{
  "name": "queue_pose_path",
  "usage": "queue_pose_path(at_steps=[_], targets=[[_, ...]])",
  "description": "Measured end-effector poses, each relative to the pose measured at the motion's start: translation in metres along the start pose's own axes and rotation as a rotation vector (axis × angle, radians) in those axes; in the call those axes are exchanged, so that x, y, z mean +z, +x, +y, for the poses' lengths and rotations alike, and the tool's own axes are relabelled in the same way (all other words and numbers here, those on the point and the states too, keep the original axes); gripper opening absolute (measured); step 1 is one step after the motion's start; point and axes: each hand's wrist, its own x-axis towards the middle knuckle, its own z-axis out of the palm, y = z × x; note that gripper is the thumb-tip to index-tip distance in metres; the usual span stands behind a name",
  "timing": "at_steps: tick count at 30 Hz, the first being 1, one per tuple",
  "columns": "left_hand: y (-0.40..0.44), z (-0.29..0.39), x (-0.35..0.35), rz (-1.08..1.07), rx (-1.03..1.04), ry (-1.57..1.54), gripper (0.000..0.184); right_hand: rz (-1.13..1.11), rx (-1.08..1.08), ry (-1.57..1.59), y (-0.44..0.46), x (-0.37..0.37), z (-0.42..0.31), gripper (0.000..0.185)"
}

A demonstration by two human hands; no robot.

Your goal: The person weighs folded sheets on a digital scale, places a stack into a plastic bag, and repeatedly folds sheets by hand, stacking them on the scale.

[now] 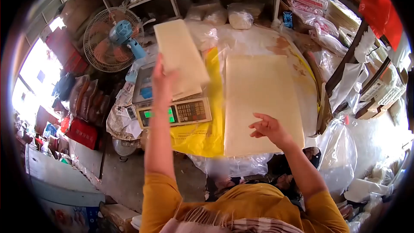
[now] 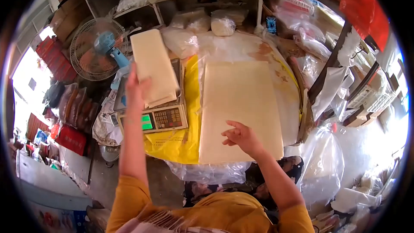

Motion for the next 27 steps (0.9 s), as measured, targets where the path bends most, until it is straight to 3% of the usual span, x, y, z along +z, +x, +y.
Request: queue_pose_path(at_steps=[2,5,8,10,13,14,16,17,20,23,27], targets=[[0.046,-0.010,-0.041,0.086,-0.022,0.002,0.061,0.029,0.048,0.009,-0.006,-0.004,0.020,0.044],[0.086,-0.063,-0.098,0.049,-0.217,0.118,0.056,0.051,0.071,0.000,-0.008,-0.011,0.046,0.039],[0.077,-0.054,-0.083,0.113,-0.179,0.312,0.054,0.074,0.058,-0.006,-0.011,-0.017,0.061,0.035],[0.078,-0.055,-0.079,0.069,-0.222,0.698,0.051,0.085,0.023,-0.067,-0.016,-0.018,0.065,0.031],[0.098,-0.124,-0.098,-0.143,0.354,1.241,0.045,0.067,-0.039,-0.365,-0.019,0.000,0.046,0.024],[0.090,-0.136,-0.097,-0.132,0.316,1.343,0.044,0.054,-0.056,-0.482,-0.018,0.009,0.041,0.022],[0.069,-0.136,-0.075,-0.094,0.258,1.548,0.042,0.043,-0.326,-0.735,-0.017,0.022,0.053,0.016],[0.073,-0.136,-0.077,-0.144,0.171,1.438,0.043,0.039,-0.463,-0.861,-0.016,0.027,0.059,0.014],[0.068,-0.115,-0.067,-0.134,0.102,1.435,0.045,-0.131,-0.615,-1.164,-0.005,0.039,0.070,0.008],[0.041,-0.091,-0.049,0.081,0.469,1.370,0.050,-0.113,-0.654,-1.348,0.002,0.052,0.071,0.004],[-0.039,-0.072,0.010,0.141,0.686,1.133,0.055,-0.052,-0.627,-1.560,0.019,0.074,0.081,0.004]])
